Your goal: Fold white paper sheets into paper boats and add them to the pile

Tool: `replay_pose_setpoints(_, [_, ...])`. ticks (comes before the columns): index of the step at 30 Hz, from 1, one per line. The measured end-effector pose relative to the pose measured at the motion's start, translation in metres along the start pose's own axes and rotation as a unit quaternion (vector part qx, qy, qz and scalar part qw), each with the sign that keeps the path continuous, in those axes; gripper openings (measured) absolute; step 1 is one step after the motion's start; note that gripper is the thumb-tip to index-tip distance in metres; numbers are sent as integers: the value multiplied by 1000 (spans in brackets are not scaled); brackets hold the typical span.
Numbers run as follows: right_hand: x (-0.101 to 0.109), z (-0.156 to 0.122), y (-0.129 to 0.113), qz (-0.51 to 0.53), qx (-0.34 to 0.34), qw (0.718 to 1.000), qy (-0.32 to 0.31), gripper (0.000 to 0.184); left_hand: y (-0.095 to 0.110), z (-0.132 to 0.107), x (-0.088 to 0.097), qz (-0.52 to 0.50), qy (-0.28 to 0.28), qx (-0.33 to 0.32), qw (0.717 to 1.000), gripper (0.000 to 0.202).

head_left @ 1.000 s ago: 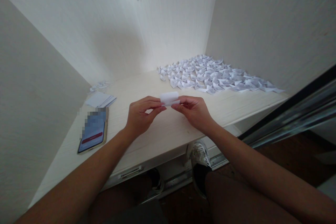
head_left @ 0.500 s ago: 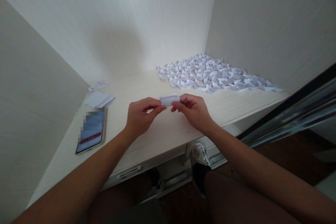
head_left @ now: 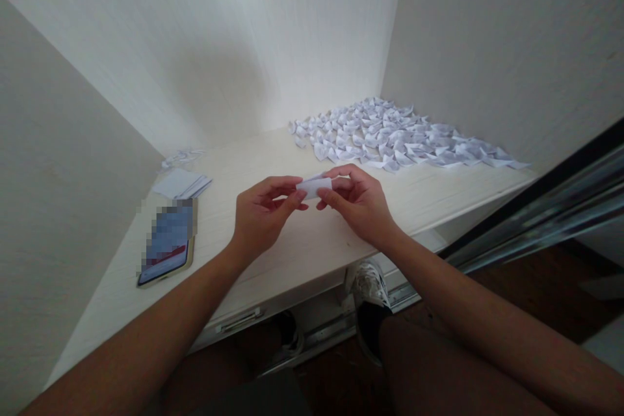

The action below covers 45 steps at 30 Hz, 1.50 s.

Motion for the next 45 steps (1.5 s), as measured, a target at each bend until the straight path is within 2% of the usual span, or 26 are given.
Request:
replay_pose_setpoints(4, [1, 0, 1, -7, -1, 1000, 5, 50, 1, 1, 0, -4, 0, -1, 1000, 21])
replay_pose_setpoints(9, [3, 2, 3, -21, 24, 999, 22, 28, 1, 3, 0, -12, -1, -3, 1000, 18])
replay_pose_setpoints(25, [2, 3, 4, -16, 6, 999, 34, 34, 0, 3, 1, 1, -17, 33, 999, 22])
replay_pose_setpoints(35, [5, 3, 4, -48, 5, 998, 27, 29, -5, 3, 1, -41, -8, 105, 994, 26])
replay_pose_setpoints(40, [4, 3, 4, -57, 12, 998, 26, 24, -5, 5, 1, -47, 4, 120, 992, 21])
replay_pose_setpoints(45, [4, 4, 3, -125, 13, 992, 17, 17, -6, 5, 3, -36, -21, 116, 992, 18])
Point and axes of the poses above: each hand's wrist, its own z-axis towards the middle knuckle, its own x-axis out of the back of the hand, y = z × x, the point moved 3 cm from there along z, towards the middle knuckle, and after that the axes turned 15 degrees about -x, right-handed, at the moved point
